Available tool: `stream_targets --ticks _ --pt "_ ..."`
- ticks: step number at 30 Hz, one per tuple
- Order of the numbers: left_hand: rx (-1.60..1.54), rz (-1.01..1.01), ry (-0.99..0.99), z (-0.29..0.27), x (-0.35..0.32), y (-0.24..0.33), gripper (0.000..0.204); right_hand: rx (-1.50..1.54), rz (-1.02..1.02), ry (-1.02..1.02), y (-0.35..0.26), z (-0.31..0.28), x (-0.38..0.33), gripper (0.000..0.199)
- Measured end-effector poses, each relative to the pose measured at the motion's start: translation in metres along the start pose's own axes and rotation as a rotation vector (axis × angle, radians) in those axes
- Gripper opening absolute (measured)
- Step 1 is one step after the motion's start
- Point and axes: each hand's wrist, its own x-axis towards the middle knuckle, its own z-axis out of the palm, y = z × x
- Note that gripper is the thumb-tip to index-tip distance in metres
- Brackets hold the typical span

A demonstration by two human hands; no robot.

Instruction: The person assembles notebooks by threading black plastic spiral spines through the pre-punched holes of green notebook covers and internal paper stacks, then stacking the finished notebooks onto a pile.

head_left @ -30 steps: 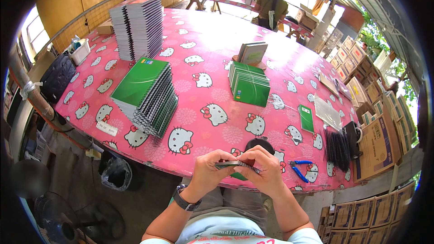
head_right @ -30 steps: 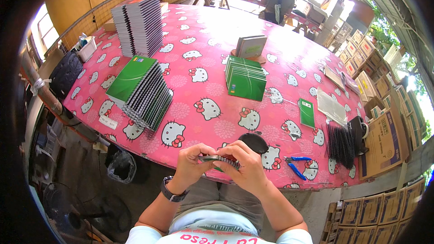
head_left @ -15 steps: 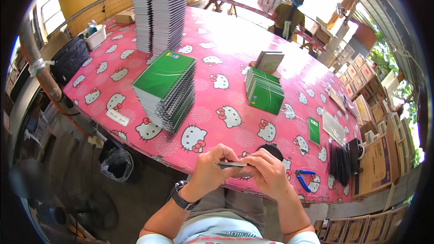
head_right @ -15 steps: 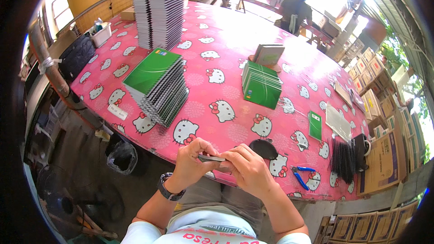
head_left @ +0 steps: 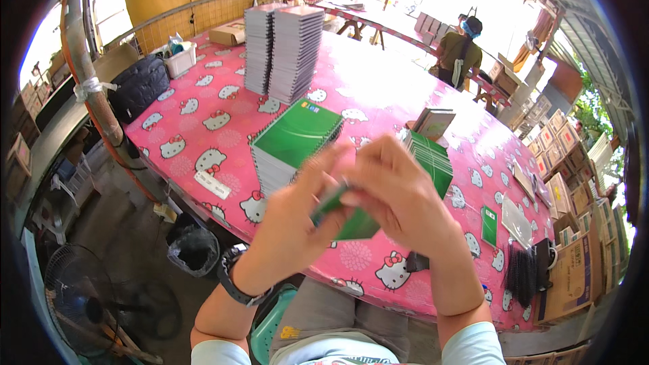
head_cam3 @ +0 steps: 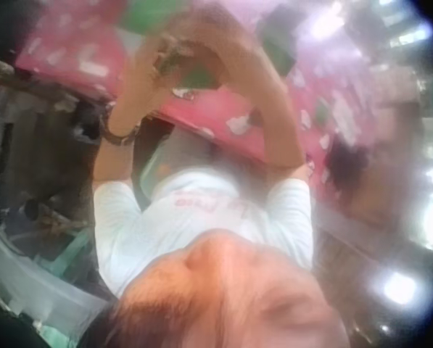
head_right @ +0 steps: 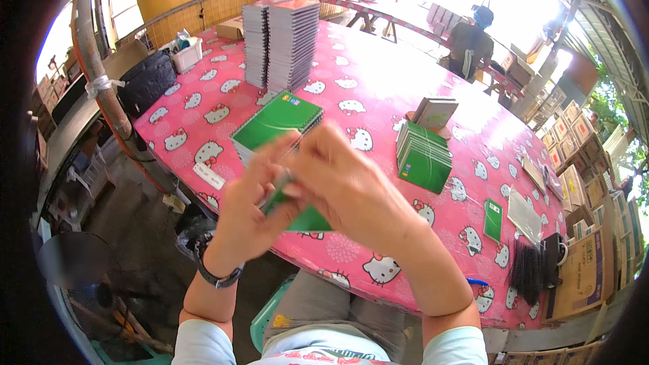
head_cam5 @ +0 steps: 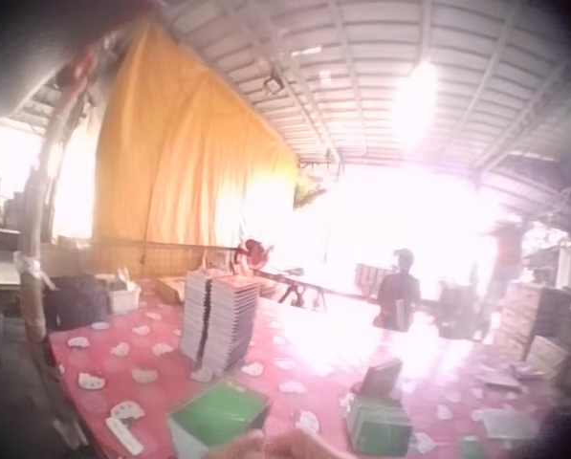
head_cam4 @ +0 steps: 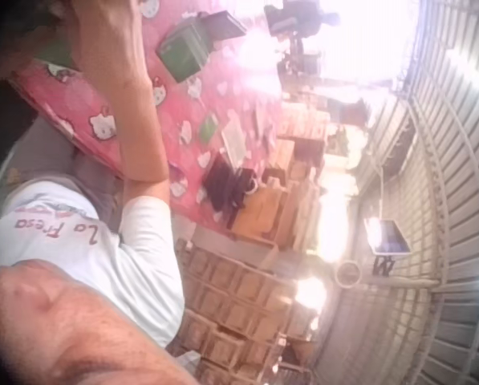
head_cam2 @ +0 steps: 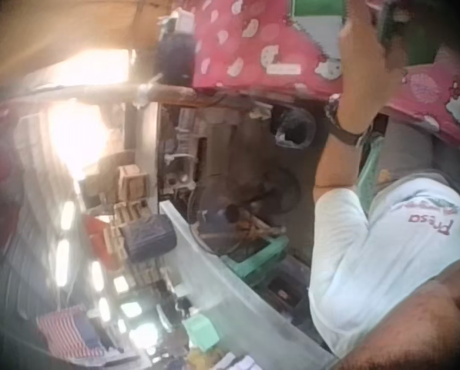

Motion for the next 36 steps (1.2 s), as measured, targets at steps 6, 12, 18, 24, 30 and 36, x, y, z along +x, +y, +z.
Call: stream_targets --ticks 6,12,18,24,30,36 --pt "0.138 0.081 0.585 -0.035 0.043 -0.046 0.054 0.113 0.39 0.366 0.079 0.017 0.034 0.047" --pt "0.438 0.117 0.543 -0.044 0.047 -0.093 0.042 0.646 0.542 0.346 0.144 0.102 0.015 0.038" --pt "-0.054 0.057 0.745 -0.015 0.06 -0.109 0.032 0.773 0.6 0.693 0.138 0.155 0.032 0.025" --pt "-0.185 0.08 0.736 -0.011 0.064 -0.121 0.039 0.824 0.543 0.641 0.14 0.143 0.027 0.031" --pt "-0.033 0.216 0.797 -0.039 0.032 -0.111 0.043 0.115 0.698 0.247 0.185 0.031 -0.085 0.033" --pt "0.001 0.285 0.846 -0.029 -0.04 -0.08 0.036 -0.638 0.771 0.041 0.24 -0.022 -0.196 0.033"
